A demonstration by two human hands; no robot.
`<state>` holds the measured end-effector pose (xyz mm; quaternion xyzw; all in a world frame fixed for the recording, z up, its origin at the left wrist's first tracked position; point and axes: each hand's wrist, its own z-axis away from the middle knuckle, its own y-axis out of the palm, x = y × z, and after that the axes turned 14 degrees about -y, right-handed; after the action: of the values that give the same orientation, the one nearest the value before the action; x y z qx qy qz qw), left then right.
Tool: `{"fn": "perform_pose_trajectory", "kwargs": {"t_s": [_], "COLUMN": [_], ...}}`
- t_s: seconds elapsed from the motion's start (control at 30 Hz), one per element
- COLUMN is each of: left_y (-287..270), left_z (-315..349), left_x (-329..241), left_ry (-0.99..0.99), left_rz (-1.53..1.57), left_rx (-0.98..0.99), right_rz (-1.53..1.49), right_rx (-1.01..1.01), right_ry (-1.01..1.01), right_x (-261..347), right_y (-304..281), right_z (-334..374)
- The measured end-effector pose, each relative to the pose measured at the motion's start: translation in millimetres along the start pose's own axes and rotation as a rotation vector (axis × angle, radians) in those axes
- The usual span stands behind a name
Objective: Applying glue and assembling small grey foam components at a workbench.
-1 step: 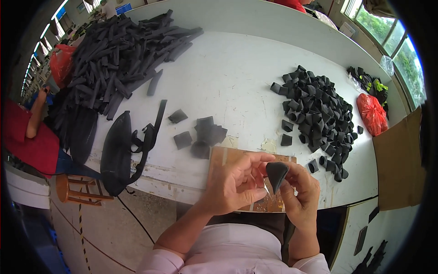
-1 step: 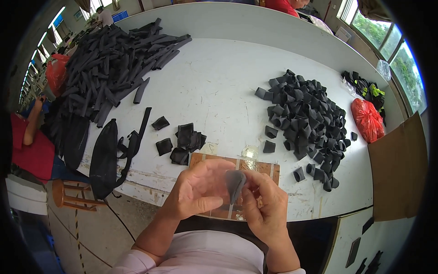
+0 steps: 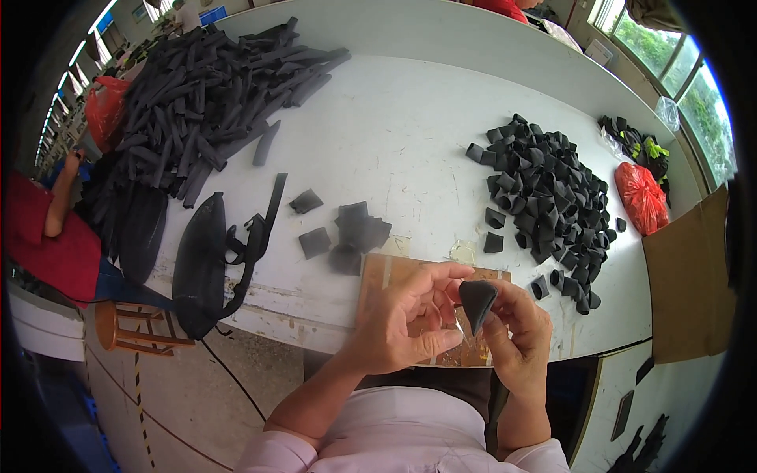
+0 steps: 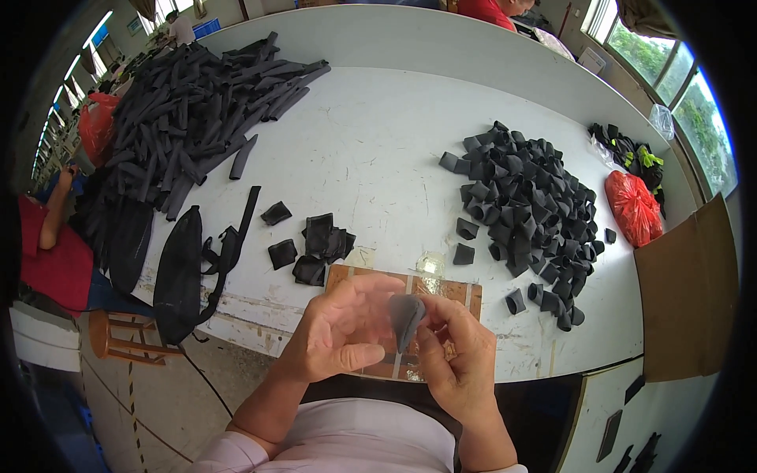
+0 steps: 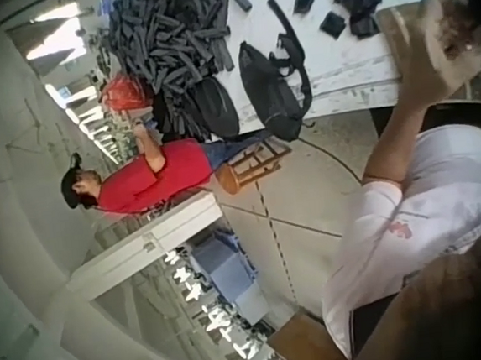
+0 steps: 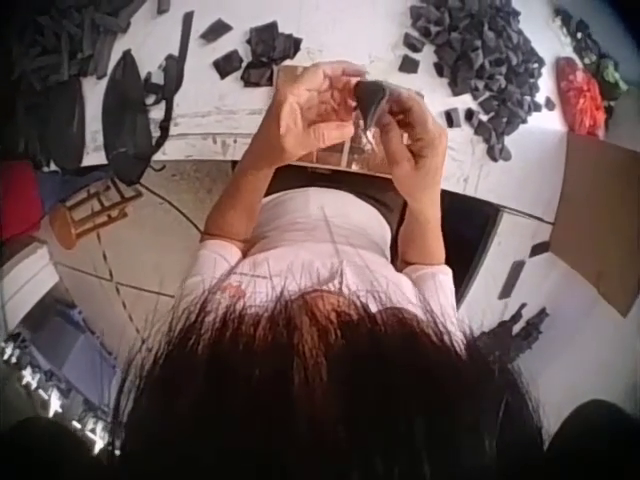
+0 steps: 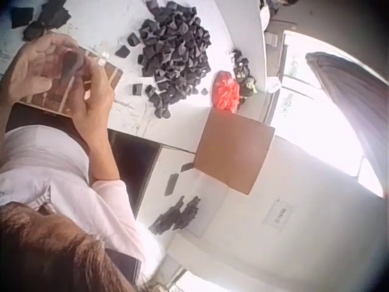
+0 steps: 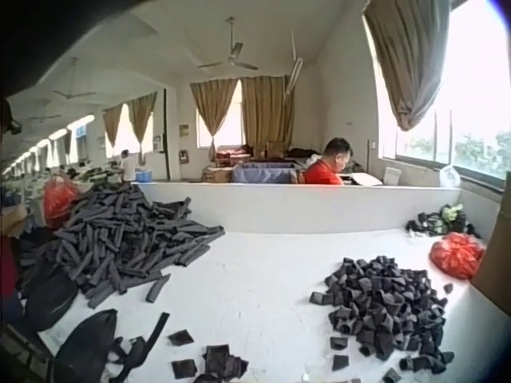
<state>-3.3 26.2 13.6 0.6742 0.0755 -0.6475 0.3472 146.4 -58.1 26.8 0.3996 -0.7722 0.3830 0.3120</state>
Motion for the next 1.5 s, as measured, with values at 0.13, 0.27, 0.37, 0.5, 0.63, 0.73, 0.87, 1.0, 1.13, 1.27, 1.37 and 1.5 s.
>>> {"fn": "perform_pose_trajectory", "kwargs": {"t_s": [0.13, 0.27, 0.37, 0.5, 0.63, 0.73, 0.87, 1.0, 1.13, 1.27, 1.37, 1.5], "left_y": [10, 28, 29, 32, 25, 23, 23, 32, 51, 59, 65, 67], "left_z": [3, 3, -3, -4, 2, 13, 30, 37, 42, 49, 50, 45], "left_x": [4, 0, 1, -2, -8, -10, -18, -3, 24, 35, 39, 45], "left_ry": [0.129, 0.498, 0.525, 0.353, 0.13, 0.074, -0.197, -0.13, 0.16, 0.18, 0.165, 0.236], "left_rz": [-0.241, -0.765, -0.784, -0.265, 0.304, 0.308, 0.195, 0.224, 0.222, 0.064, 0.04, -0.044], "left_rx": [-0.187, -0.536, -0.602, -0.653, -0.389, -0.29, -0.151, -0.133, -0.303, -0.33, -0.371, -0.468], "right_rz": [-0.367, -0.484, -0.407, -0.344, -0.325, -0.261, -0.118, -0.579, -1.002, -1.183, -1.246, -1.257], "right_rx": [-0.054, -0.05, -0.049, -0.06, -0.139, -0.121, -0.153, -0.072, -0.133, -0.186, -0.189, -0.179], "right_ry": [0.233, 0.171, 0.123, 0.105, 0.082, 0.045, -0.235, 0.108, 0.451, 0.564, 0.63, 0.694], "right_x": [10, -1, 3, 11, 20, 18, 29, 28, 16, 13, 12, 10], "right_y": [1, 2, 4, 5, -5, -11, -4, -2, -3, -2, -3, -2], "right_z": [-2, 3, -1, -1, 0, 5, 3, 20, 37, 52, 59, 67]}}
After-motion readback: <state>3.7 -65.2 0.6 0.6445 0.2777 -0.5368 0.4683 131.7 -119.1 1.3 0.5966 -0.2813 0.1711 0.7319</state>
